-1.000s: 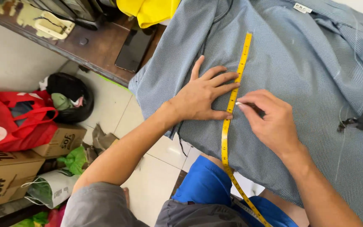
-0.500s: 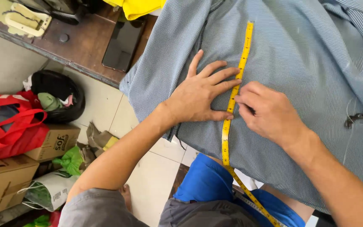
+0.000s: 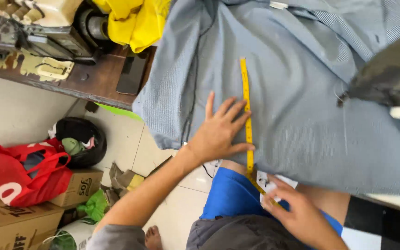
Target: Measuring and marking a shirt using a tape measure and chalk on a sewing table.
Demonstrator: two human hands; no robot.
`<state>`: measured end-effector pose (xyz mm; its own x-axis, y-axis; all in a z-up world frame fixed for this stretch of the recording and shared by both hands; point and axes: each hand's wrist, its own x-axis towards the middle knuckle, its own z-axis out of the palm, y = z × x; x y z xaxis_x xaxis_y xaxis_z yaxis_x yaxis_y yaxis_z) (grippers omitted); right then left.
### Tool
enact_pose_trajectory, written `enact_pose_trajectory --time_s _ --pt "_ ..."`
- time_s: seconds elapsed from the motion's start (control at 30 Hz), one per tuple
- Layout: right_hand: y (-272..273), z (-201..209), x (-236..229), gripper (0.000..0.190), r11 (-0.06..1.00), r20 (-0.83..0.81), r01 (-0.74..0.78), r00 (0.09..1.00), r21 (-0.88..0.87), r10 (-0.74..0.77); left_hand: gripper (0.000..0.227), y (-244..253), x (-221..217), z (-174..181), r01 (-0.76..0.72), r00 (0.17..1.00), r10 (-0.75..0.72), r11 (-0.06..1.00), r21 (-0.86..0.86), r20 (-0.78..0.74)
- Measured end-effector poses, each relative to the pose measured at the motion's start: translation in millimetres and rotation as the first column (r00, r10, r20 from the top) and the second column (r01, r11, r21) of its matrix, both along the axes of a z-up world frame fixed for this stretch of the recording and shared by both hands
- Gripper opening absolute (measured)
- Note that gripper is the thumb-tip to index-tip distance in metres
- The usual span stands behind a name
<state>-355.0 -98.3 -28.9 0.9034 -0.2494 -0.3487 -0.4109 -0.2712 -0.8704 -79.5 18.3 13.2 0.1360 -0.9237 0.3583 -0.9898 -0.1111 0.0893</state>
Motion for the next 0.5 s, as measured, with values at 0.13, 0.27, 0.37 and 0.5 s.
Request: enact_pose_trajectory --time_s 0.13,0.27,0.37,0.5 --pt "22.5 -36.8 -5.7 0.006 0.925 0.276 0.337 0.885 0.176 -0.375 0.08 -16.3 -71.1 0.1 0.041 0.998 -0.042 0.999 -0.032 -0.041" --pt "22.8 -26.7 -36.3 0.011 0.835 0.319 0.394 0.793 0.383 -0.52 0.071 -34.9 -58.6 -1.3 0.147 0.97 -0.163 0.984 -0.097 -0.182" --pt "22.7 -29.5 -39.9 0.01 0.782 0.33 0.468 0.724 0.412 -0.606 0.062 -39.0 -19.1 -15.5 -0.015 0.994 0.006 0.997 -0.08 -0.11" --pt "33.4 -81.3 -7.7 0.011 0.778 0.283 0.384 0.775 0.498 -0.564 0.084 -23.3 -2.7 -21.5 -0.211 0.977 0.214 0.971 0.107 -0.01"
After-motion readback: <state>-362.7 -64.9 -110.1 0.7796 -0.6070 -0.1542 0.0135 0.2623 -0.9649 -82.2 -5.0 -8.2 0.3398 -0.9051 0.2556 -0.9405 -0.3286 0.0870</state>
